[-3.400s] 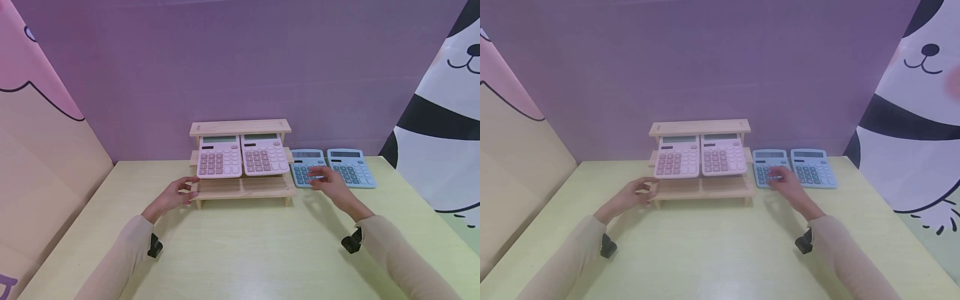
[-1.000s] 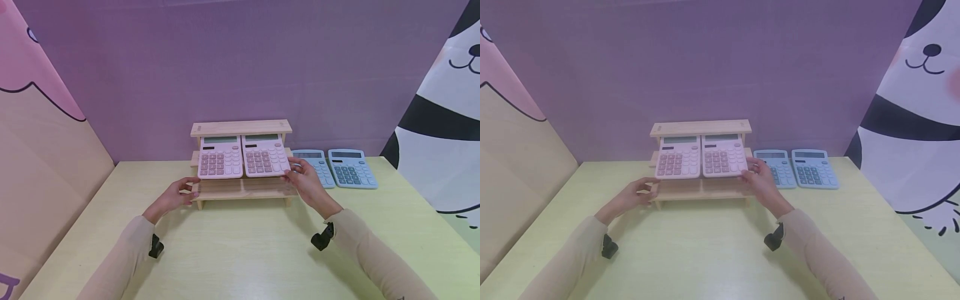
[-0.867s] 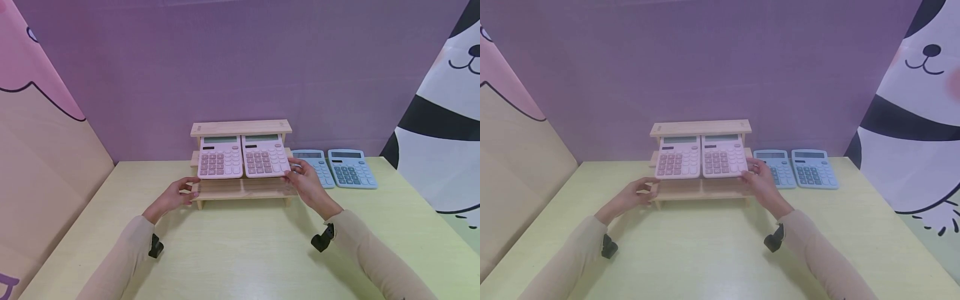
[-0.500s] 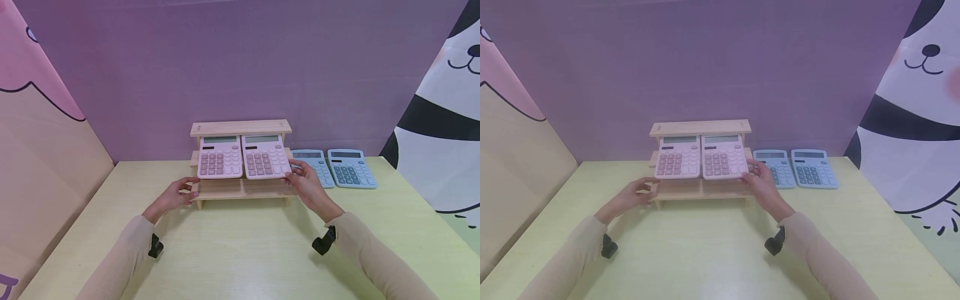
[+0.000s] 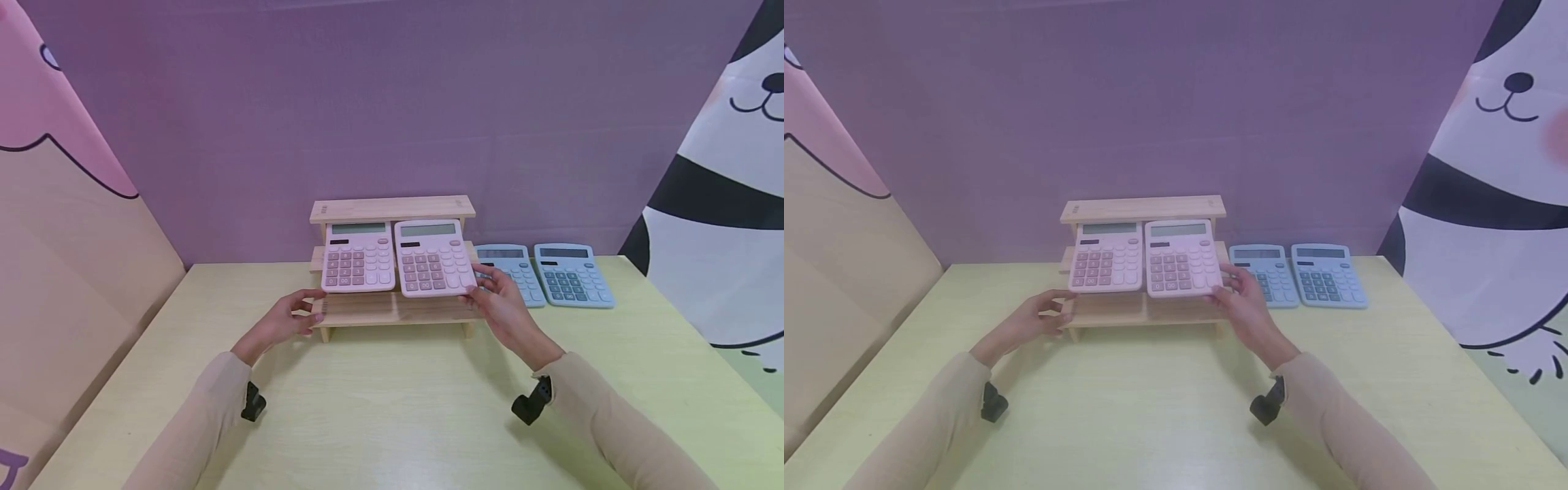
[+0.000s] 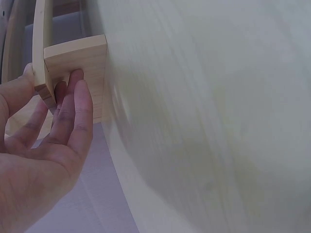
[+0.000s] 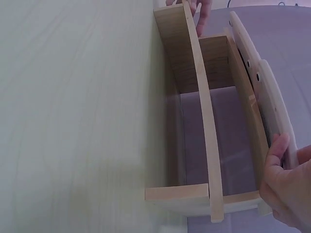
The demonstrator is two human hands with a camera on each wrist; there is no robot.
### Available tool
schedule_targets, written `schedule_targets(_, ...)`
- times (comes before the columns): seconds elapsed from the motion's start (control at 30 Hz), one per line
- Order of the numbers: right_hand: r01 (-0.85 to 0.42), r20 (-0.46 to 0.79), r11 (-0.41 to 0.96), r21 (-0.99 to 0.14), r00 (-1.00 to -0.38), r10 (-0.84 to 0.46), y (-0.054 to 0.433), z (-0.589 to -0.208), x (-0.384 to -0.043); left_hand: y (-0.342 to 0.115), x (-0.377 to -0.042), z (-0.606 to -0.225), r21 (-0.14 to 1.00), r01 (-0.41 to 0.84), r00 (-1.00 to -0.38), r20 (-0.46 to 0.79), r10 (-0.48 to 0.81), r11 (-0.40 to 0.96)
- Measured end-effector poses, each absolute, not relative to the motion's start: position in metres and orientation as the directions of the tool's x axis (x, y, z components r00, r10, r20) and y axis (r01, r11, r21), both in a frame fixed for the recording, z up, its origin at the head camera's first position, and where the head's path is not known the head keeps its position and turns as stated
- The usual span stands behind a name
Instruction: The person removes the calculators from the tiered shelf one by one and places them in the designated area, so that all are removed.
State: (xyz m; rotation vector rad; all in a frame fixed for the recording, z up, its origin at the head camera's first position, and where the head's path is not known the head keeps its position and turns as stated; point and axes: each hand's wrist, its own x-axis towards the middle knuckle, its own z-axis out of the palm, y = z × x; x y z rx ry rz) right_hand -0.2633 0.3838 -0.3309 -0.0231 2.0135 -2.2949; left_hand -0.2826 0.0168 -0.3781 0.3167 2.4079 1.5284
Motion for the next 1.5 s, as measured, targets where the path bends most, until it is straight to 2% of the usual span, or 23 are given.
schedule_targets(0.93, 0.019, -0.006, -0.137, -0.99, -0.996, -0.091, 0.392, -0.327, -0.249, 0.017, -0.282, -0.378, 0.908, 0.041, -0.939, -0.108, 0.327, 0.416)
schedule_targets(1.23, -0.002, 0.01, -0.101, -0.995, -0.997, -0.078, 0.403, -0.324, -0.244, 0.016, -0.282, -0.379, 0.908, 0.039, -0.938, -0.11, 0.328, 0.417)
schedule_targets(1.5, -0.028, 0.041, -0.139, -0.99, -0.995, -0.093, 0.419, -0.324, -0.241, 0.016, -0.282, -0.379, 0.907, 0.04, -0.938, -0.11, 0.328, 0.419)
